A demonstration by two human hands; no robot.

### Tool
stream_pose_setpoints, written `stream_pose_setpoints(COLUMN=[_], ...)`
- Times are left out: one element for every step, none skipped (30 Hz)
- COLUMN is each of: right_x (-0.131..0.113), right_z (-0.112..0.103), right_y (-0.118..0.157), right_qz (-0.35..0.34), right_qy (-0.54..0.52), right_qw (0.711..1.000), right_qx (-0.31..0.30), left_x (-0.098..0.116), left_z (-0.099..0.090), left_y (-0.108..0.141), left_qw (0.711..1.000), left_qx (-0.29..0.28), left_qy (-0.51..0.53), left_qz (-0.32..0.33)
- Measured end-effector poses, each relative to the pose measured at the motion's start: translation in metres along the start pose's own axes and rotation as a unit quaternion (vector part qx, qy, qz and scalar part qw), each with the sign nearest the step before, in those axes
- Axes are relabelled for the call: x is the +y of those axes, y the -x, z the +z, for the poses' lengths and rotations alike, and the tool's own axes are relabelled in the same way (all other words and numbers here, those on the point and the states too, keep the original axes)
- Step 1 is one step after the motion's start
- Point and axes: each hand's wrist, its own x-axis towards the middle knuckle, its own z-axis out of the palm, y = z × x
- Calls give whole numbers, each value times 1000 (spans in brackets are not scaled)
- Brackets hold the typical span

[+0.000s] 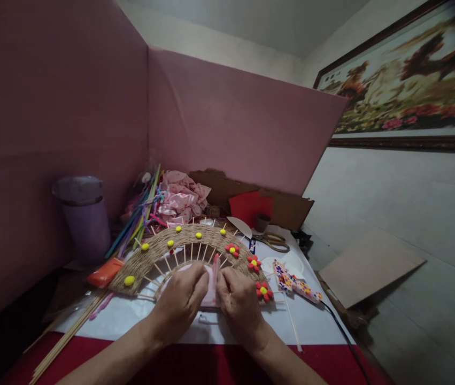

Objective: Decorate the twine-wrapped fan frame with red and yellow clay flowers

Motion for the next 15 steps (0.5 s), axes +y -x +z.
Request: stream_pose_setpoints(right_x=[0,0,0,0,-1,-1,-1,-1,-1,-1,-2,-2,-3,-3,-4], right_z=[-1,-1,-1,-1,-2,-2,-2,-2,-3,-3,-4,-4,-4,-4,-4], right_y=[0,0,0,1,1,1,0,0,0,-1,-1,-1,-1,0,0], right_qz=[-15,-33,-51,-67,-80,-87,-93,-99,-105,-111,-115,-119,-123,-127,-132], right_qy=[-4,-12,-22,-32,-38,-37,-34,-29,-25,-20,-14,-9,-3,5,15], right_qw=[1000,999,998,997,995,995,994,994,993,993,992,992,991,990,990], right_qx=[-6,-13,-21,-30,-36,-39,-41,-43,-44,-45,-47,-49,-52,-54,-55], left_x=[1,2,2,3,3,4,4,4,4,4,4,3,3,2,1], left_z=[-1,-2,-3,-3,-4,-4,-5,-7,-8,-10,-12,-13,-15,-15,-15], left_y=[-1,-2,-2,-3,-3,-4,-4,-4,-5,-5,-6,-7,-7,-8,-8], left_qw=[1000,1000,999,999,997,996,994,992,991,991,992,994,996,997,998], left_qx=[-11,-20,-25,-30,-33,-36,-37,-39,-40,-43,-45,-48,-50,-52,-51], left_qy=[8,15,25,40,60,82,101,115,122,120,111,96,77,58,41], left_qz=[-3,-7,-11,-16,-23,-30,-34,-35,-34,-31,-26,-20,-13,-5,3])
